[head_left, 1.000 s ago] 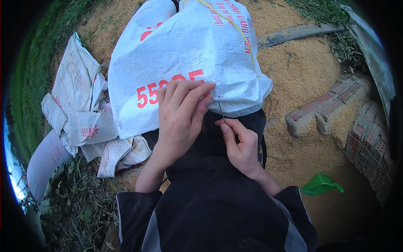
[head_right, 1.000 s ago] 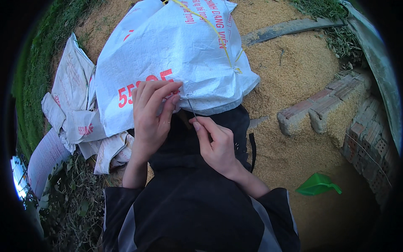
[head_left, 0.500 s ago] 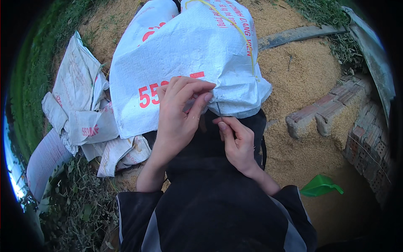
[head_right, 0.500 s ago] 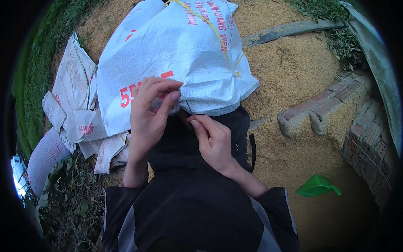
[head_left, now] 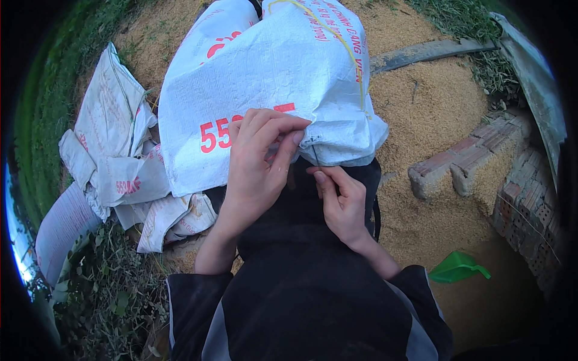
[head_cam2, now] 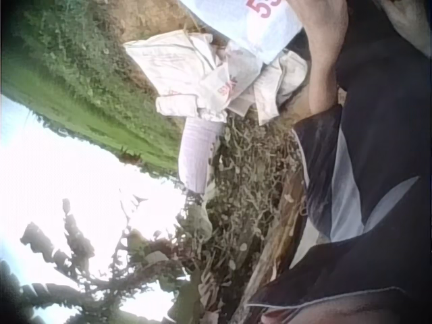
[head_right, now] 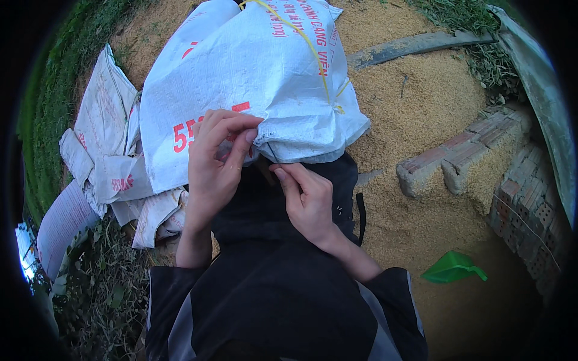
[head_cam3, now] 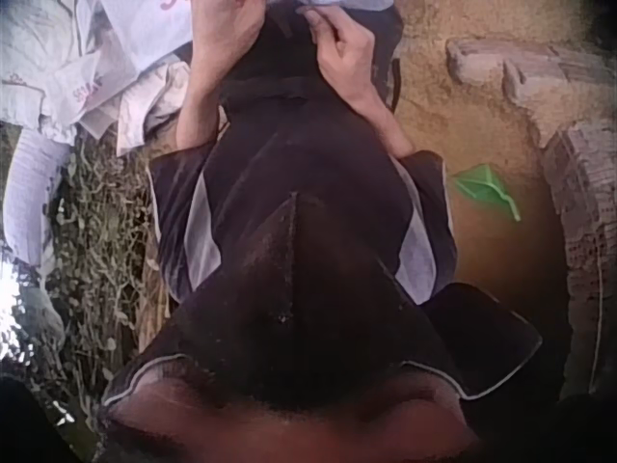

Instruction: The recorder is sewing the top of a large white bag filled with grain using a large needle and red string.

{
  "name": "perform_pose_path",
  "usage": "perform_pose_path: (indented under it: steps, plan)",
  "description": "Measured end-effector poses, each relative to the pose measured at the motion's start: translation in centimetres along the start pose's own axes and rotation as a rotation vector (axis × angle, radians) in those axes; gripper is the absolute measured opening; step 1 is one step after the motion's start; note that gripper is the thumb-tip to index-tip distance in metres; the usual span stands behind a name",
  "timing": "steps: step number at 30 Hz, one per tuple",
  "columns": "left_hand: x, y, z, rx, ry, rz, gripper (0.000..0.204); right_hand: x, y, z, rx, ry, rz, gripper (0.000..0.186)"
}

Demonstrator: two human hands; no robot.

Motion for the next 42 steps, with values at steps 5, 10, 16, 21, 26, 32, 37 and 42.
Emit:
perform_pose_path:
  steps: [5,10,16,21,26,32,37,42]
  plan:
    - [-0.5,-0.1,0.0,-0.168,0.122,-0.009,0.015,0.8,-0.3,-0.5,0.065,0.014,0.028,0.011]
    - [-0.6,0.2,0.0,-0.222,0.16,-0.018,0.018,2.0,-1.5,-1.3,0.44,-0.083,0.006,0.02]
    - [-2.6,1.5,1.9,0.084,-0.047,0.311,0.025,2.1,0.7,-1.1,0.685,-0.278,-0.284,0.025]
    - [-6.5,1.1,1.5,0.123,-0.103,0.342,0.036,2.3,1.1,-0.5,0.863,-0.317,-0.349,0.024]
    - [-6.2,0.8,2.1,0.345,-0.27,0.231,0.051,1.9,1.2,-0.8,0.86,-0.263,-0.324,0.027]
    - [-5.0,0.4,0.8,0.576,-0.481,0.085,0.037,1.5,3.6,-1.8,0.288,-0.136,-0.277,0.02]
    - [-4.6,0.5,0.5,0.569,-0.53,-0.021,0.031,3.1,5.2,-2.3,0.124,-0.195,-0.244,0.018]
    - [-4.3,0.9,0.9,0.265,-0.455,-0.086,0.029,1.7,3.7,-1.3,0.265,-0.306,-0.507,0.02]
Point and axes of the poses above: each hand's wrist, its own x-axis towards the middle knuckle, its own y-axis out of the back of the hand, z = x × y, the point moved 1 cm from there along x, towards the middle knuckle, and after that the axes turned 9 degrees about -x, right-handed, at the moved point
